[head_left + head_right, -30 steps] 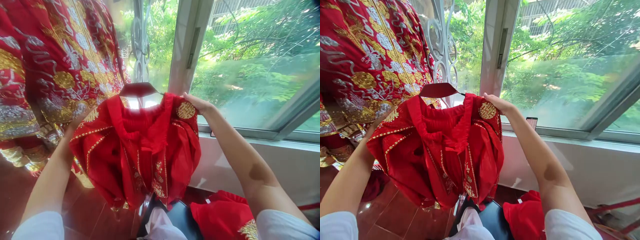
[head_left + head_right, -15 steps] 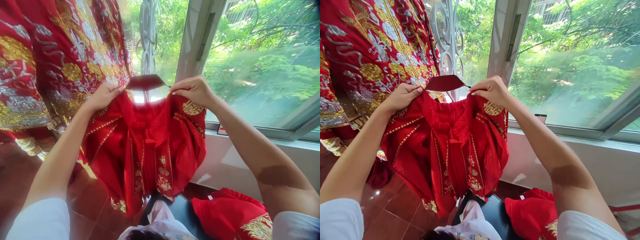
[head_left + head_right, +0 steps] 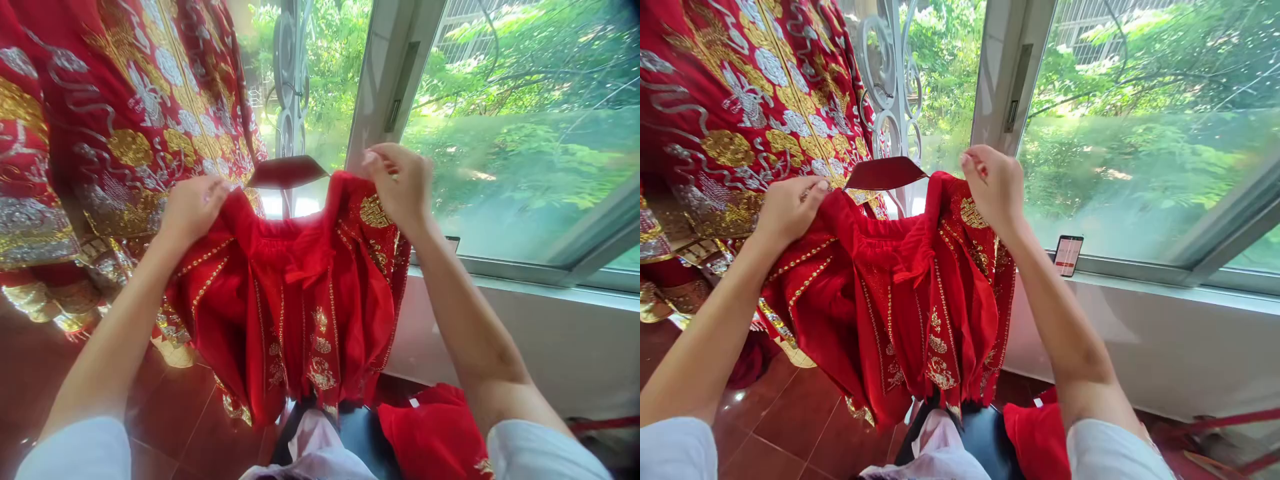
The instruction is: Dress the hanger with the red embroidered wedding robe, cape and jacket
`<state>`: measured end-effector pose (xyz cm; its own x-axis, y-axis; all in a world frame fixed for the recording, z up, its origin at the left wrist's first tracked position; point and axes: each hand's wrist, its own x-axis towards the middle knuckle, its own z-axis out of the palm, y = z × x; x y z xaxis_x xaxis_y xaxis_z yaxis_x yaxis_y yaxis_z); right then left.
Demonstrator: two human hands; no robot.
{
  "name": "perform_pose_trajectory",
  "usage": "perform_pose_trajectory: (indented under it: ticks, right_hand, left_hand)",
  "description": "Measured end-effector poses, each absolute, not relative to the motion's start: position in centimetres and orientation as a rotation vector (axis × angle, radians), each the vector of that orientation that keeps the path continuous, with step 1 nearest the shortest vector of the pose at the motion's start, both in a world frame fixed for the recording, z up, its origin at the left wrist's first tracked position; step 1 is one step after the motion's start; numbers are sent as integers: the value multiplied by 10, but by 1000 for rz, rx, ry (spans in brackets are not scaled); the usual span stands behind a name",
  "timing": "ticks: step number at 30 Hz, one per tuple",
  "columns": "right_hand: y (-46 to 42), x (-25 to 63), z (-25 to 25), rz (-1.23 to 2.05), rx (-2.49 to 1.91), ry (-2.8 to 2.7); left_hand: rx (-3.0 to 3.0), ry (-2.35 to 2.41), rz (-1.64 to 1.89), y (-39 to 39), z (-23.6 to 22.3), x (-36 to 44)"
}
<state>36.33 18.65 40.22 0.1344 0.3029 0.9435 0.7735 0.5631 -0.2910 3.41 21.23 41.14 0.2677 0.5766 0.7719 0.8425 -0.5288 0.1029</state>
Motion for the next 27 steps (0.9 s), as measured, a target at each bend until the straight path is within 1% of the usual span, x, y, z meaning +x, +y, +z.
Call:
perform_pose_trajectory:
  ticks: [2,4,6,8,10,12,15,18,19,21,23,25,27]
  right_hand:
    - [158,347,367,-554,-972,-1279]
    - [134,325,328,-494,-1076,-1274]
    - [121,302,291,-348,-1238,-1349]
    - [123,285,264,-201,-1381,-1385]
    - [132,277,250,-38,-1371,-1410]
    - [138,277,250,38,-1239,-1419]
    - [132,288,263,-38,-1092,-1316]
    - [112,300,282,-131,-1021,-1070]
    - [107,304,288,-183,-978,-970]
    - [99,310,300,-306,-877,-805]
    - [96,312,309,-408,-824,-774]
    - [97,310,314,-468,-847,-930]
    - [101,301,313,-471,-873,-1197]
  left_hand:
    - [-2015,-968,-972,187,397,48]
    - [-2086,-741,-702,169,378,64]
    - [-2172,-722,-476,162,360,78]
    - [-2234,-829,-397,162,347,81]
    - [-2375,-906,-490,165,339,72]
    - [-2597,-904,-708,165,335,55]
    - [-2842,-790,-1187,165,325,27]
    - [-2877,-703,-1628,168,313,12]
    - [-2886,-710,-1679,169,310,11]
    - [-2925,-748,-1662,171,306,13]
    - [-2928,-769,-1667,172,304,19]
    - [-2878,-746,-1778,170,302,25]
    - [-2816,-696,-1914,167,299,32]
